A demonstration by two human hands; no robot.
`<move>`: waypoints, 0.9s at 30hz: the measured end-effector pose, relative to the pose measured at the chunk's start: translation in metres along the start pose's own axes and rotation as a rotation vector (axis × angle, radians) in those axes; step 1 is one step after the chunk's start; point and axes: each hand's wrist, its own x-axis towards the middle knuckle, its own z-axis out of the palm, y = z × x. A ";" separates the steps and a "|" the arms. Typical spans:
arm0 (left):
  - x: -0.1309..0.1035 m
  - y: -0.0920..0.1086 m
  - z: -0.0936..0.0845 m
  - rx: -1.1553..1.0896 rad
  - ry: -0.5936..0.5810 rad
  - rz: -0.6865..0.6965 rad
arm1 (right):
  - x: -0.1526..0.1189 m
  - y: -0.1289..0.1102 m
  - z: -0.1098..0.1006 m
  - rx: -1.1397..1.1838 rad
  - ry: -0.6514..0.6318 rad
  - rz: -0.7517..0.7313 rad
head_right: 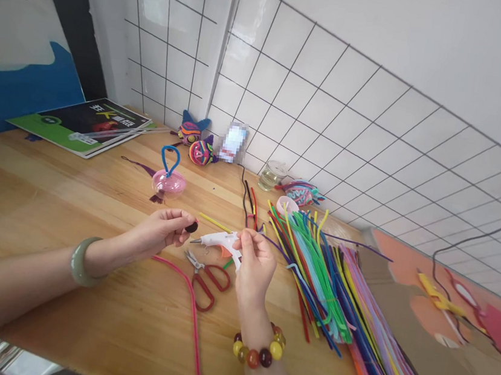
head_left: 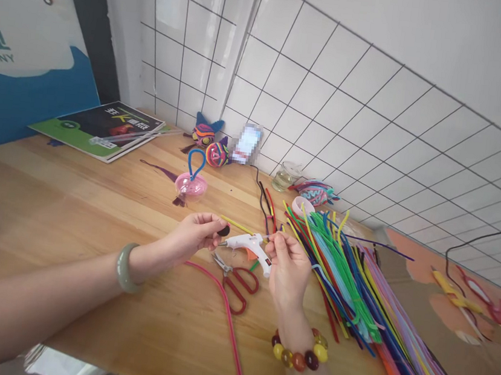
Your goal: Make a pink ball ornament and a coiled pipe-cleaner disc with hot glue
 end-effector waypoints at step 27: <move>-0.005 0.004 0.007 -0.097 -0.082 -0.156 | -0.016 0.001 0.007 -0.273 -0.226 -0.052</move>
